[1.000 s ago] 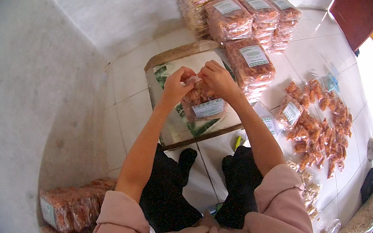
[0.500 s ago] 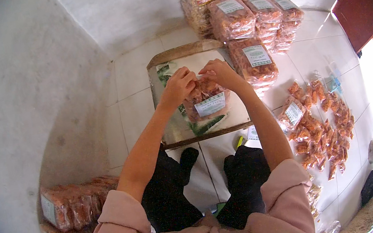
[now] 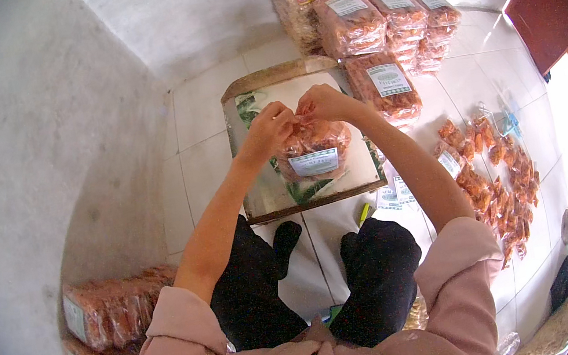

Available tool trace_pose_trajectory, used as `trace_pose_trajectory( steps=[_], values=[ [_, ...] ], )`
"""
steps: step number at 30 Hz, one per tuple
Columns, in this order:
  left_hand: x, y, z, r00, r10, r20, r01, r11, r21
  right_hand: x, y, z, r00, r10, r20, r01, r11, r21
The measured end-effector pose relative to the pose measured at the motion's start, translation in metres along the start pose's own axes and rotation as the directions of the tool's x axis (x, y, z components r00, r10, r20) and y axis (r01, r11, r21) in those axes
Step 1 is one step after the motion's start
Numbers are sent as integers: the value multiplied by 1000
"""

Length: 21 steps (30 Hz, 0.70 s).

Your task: The person applies stickers to plastic bags containing food snacks using a labeling tool. They handle the bags one by one, applying a label to the front, and then stack them onto a cardboard sheet on the floor.

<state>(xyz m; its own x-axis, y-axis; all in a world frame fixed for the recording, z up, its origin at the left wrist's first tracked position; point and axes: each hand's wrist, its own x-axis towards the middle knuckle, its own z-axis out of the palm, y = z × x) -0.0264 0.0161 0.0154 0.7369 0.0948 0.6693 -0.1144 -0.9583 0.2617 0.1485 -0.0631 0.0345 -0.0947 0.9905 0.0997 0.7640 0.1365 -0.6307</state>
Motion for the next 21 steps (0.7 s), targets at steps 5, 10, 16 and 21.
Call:
trace_pose_trajectory(
  steps=[5, 10, 16, 21],
  values=[
    [-7, -12, -11, 887, -424, 181, 455, 735, -504, -1, 1, -1, 997, 56, 54, -56, 998, -2],
    [1, -6, -13, 778, -524, 346, 627, 682, -376, -1, -5, -1, 997, 12, 74, -14, 999, 33],
    [1, -9, -16, 777, -480, 407, 602, 755, -259, 2, -16, 4, 998, 11, 64, -13, 1000, 26],
    [9, 8, -17, 778, -526, 344, 602, 781, -165, -1, -21, 3, 1000, 3, 16, -2, 999, -43]
  ],
)
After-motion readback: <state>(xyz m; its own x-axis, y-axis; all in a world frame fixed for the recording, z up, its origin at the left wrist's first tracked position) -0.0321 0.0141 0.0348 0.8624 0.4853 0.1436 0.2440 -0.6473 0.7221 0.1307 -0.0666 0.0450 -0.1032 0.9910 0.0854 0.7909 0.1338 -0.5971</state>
